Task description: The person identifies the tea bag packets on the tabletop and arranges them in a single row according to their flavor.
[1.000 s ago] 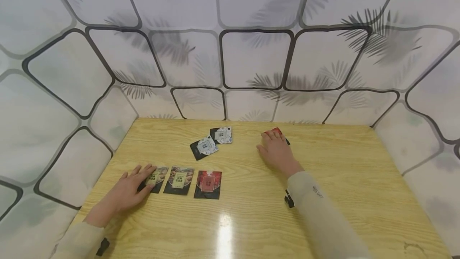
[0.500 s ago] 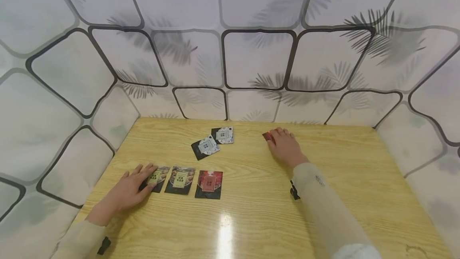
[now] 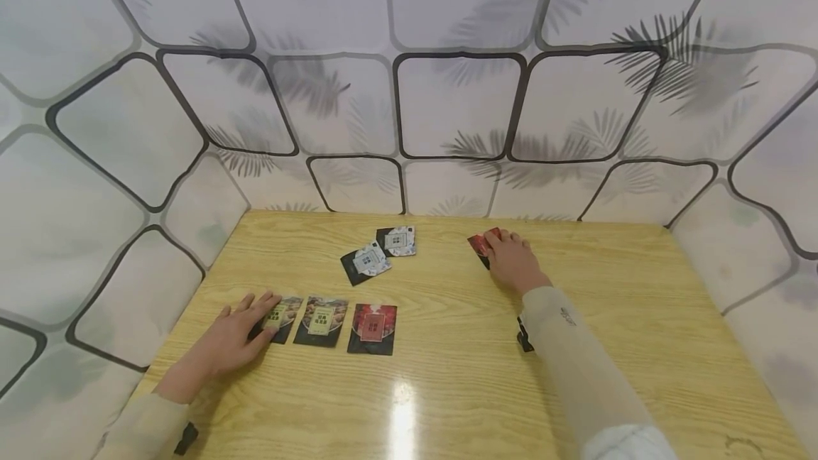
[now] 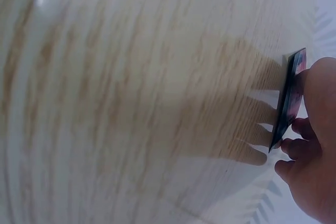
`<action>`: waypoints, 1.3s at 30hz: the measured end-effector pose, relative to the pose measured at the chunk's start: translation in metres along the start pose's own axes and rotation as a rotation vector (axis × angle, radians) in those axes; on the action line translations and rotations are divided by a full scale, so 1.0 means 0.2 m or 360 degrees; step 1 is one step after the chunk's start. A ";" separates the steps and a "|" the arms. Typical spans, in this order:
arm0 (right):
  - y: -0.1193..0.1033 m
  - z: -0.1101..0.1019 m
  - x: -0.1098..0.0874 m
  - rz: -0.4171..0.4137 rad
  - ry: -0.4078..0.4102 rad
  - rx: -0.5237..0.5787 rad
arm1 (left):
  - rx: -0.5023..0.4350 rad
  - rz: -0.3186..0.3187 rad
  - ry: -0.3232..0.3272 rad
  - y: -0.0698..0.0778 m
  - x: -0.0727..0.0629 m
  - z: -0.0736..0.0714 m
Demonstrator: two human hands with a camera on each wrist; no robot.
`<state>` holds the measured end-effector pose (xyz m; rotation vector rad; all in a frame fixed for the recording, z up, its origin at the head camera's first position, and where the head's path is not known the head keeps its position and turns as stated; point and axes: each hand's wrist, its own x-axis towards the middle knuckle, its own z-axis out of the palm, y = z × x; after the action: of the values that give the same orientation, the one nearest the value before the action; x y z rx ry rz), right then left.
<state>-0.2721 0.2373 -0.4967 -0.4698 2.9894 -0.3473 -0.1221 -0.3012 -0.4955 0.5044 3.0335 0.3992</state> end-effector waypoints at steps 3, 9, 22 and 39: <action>0.00 0.00 -0.01 -0.0001 0.0011 0.0010 | 0.0010 -0.0002 0.0002 0.01 0.00 0.00; -0.02 0.01 -0.02 -0.0017 0.0062 0.0021 | 0.0021 -0.0002 0.0021 0.01 0.00 -0.01; -0.08 -0.02 -0.05 -0.0107 0.0014 -0.0027 | 0.0022 -0.0024 0.0001 0.00 0.00 0.01; -0.05 0.00 -0.11 -0.0115 0.0065 -0.0047 | 0.0020 -0.0020 -0.0007 0.01 0.00 0.00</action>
<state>-0.2472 0.2344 -0.4929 -0.5820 3.0265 -0.3225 -0.1214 -0.2999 -0.4955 0.4859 3.0353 0.3786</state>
